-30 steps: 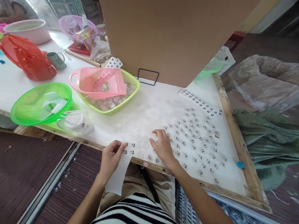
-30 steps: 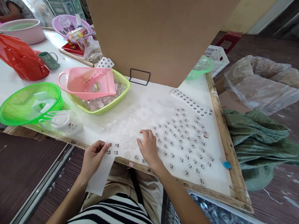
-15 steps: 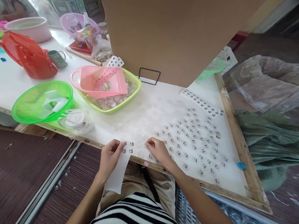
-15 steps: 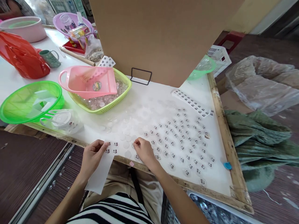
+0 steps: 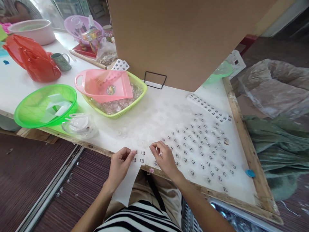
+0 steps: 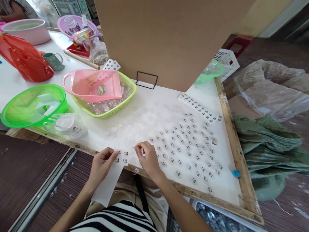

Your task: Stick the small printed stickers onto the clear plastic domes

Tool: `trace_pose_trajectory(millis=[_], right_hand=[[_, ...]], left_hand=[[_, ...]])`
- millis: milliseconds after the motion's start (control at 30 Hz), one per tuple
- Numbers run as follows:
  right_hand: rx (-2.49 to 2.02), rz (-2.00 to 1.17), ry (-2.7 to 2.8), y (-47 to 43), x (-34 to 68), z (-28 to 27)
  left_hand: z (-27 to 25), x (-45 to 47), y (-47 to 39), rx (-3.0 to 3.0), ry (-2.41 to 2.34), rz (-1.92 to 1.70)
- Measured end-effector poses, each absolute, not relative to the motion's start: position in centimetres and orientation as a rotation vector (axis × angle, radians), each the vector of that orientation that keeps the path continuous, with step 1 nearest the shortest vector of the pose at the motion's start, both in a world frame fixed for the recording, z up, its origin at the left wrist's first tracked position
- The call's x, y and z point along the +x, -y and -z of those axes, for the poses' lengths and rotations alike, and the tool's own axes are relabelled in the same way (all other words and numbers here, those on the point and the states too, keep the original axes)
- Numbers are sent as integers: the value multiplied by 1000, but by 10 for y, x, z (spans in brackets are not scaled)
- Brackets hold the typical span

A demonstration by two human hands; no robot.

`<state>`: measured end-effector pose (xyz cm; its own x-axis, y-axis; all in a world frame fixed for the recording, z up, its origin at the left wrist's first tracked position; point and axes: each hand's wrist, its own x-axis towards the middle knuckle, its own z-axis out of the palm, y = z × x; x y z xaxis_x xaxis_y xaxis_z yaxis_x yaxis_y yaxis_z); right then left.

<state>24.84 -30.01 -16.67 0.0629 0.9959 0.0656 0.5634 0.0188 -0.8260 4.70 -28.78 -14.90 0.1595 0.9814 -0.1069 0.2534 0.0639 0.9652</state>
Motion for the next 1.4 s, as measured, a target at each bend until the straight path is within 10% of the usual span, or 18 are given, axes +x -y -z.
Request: trace_pose_trajectory(millis=[300,1400], right_hand=[[-1451,-1201,1406,312,237,149],[-1474,-1162,1208,305,245,163]], left_hand=[[146,55,291,1385,-1164,-811],[138,4,276,1515,-1455,-906]])
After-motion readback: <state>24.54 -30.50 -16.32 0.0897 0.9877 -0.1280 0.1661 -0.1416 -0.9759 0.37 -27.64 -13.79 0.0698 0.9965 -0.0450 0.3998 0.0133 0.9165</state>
